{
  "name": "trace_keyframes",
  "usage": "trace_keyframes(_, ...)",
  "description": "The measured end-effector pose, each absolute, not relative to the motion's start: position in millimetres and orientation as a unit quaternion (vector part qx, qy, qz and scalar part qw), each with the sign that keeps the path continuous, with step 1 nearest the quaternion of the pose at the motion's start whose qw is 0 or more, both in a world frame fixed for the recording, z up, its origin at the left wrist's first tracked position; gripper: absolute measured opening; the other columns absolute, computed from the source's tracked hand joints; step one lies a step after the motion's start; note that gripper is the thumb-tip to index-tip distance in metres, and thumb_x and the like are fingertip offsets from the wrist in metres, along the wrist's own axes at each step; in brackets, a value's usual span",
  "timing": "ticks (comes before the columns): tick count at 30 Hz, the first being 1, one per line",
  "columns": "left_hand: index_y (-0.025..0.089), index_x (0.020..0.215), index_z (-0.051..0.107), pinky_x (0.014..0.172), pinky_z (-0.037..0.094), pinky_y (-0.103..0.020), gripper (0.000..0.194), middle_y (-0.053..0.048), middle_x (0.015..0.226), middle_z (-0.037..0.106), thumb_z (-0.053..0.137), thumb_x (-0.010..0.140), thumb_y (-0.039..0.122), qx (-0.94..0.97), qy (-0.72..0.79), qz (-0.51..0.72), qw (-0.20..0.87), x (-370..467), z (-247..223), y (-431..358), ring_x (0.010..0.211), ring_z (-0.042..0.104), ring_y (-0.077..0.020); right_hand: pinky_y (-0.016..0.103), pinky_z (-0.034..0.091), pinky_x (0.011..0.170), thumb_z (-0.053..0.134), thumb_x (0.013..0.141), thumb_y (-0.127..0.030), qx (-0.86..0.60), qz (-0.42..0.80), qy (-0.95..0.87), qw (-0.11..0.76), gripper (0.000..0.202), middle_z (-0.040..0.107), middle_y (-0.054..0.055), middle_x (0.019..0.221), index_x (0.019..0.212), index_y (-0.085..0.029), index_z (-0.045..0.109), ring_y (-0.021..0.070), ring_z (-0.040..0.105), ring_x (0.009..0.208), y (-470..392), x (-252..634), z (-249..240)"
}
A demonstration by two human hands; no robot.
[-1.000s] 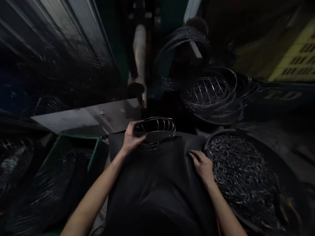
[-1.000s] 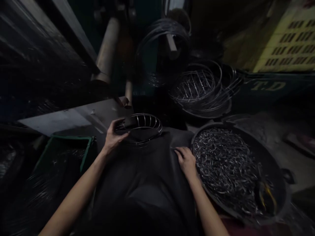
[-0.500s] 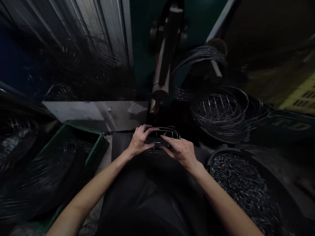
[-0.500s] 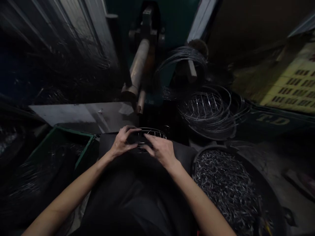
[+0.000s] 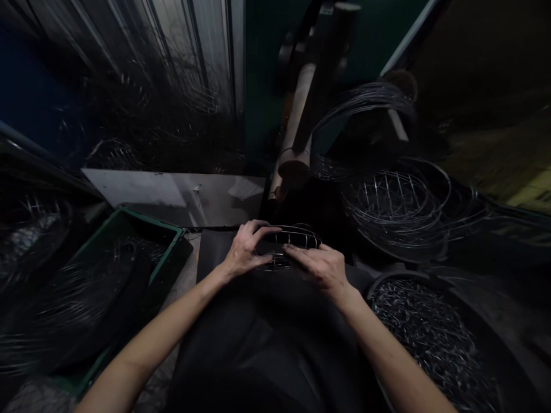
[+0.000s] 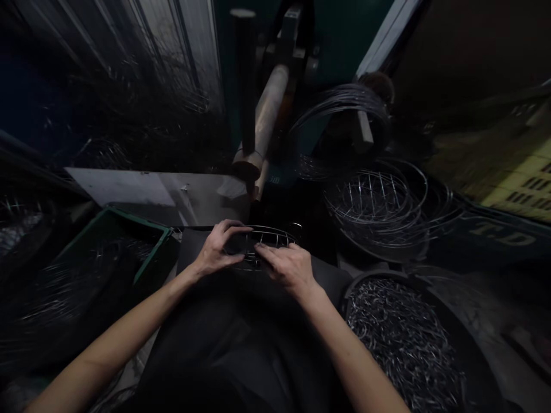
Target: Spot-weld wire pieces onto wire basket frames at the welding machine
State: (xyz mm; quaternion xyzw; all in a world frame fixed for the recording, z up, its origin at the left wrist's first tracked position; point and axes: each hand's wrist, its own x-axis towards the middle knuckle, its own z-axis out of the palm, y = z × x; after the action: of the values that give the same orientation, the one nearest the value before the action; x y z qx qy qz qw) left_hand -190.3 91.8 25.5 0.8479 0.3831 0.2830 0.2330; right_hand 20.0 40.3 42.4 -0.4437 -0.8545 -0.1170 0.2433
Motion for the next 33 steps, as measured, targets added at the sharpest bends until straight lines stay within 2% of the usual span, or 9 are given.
trace_keyframes(5, 0.023, 0.119, 0.052, 0.093, 0.038, -0.040, 0.051, -0.008, 0.116, 0.051, 0.066, 0.070, 0.024, 0.843, 0.381, 0.302, 0.229, -195, 24, 90, 0.108, 0.050, -0.0247, 0.025, 0.035, 0.057, 0.051, 0.088, -0.014, -0.391, -0.161, -0.874, 0.240, 0.027, 0.067, -0.002, 0.109, 0.109, -0.025, 0.065, 0.0044, 0.060, 0.065, 39, 22, 42)
trace_keyframes(9, 0.023, 0.118, 0.051, 0.094, 0.039, -0.040, 0.050, -0.008, 0.116, 0.051, 0.065, 0.071, 0.021, 0.836, 0.379, 0.327, 0.224, -196, 22, 91, 0.109, 0.050, -0.0243, 0.026, 0.036, 0.055, 0.049, 0.088, -0.008, -0.345, -0.207, -0.884, 0.235, 0.035, 0.064, -0.002, 0.114, 0.112, -0.027, 0.063, 0.0049, 0.057, 0.062, 44, 24, 42)
trace_keyframes(14, 0.024, 0.121, 0.050, 0.094, 0.039, -0.040, 0.053, -0.008, 0.117, 0.050, 0.066, 0.071, 0.023, 0.842, 0.368, 0.334, 0.211, -197, 19, 96, 0.110, 0.049, -0.0245, 0.025, 0.037, 0.052, 0.050, 0.088, -0.012, -0.324, -0.202, -0.897, 0.224, 0.036, 0.064, -0.004, 0.115, 0.117, -0.031, 0.060, 0.0043, 0.055, 0.058, 54, 27, 44)
trace_keyframes(22, 0.022, 0.121, 0.050, 0.092, 0.040, -0.038, 0.055, -0.008, 0.116, 0.051, 0.067, 0.069, 0.019, 0.840, 0.370, 0.339, 0.208, -196, 24, 98, 0.107, 0.050, -0.0235, 0.025, 0.035, 0.053, 0.051, 0.087, -0.010, -0.279, -0.240, -0.898, 0.240, 0.024, 0.067, -0.003, 0.107, 0.095, -0.024, 0.069, 0.0044, 0.053, 0.055, 65, 26, 55)
trace_keyframes(26, 0.022, 0.121, 0.050, 0.092, 0.040, -0.040, 0.055, -0.009, 0.115, 0.050, 0.068, 0.069, 0.019, 0.840, 0.367, 0.343, 0.206, -191, 23, 101, 0.107, 0.050, -0.0239, 0.026, 0.035, 0.054, 0.055, 0.086, -0.013, -0.283, -0.241, -0.898, 0.235, 0.021, 0.067, -0.003, 0.109, 0.098, -0.023, 0.068, 0.0051, 0.053, 0.056, 66, 31, 53)
trace_keyframes(33, 0.023, 0.122, 0.050, 0.092, 0.040, -0.041, 0.055, -0.010, 0.117, 0.050, 0.068, 0.070, 0.023, 0.838, 0.371, 0.348, 0.194, -186, 16, 111, 0.108, 0.049, -0.0252, 0.026, 0.036, 0.053, 0.054, 0.086, -0.013, -0.292, -0.257, -0.895, 0.218, 0.030, 0.064, -0.001, 0.115, 0.112, -0.024, 0.063, 0.0056, 0.053, 0.058, 71, 37, 43)
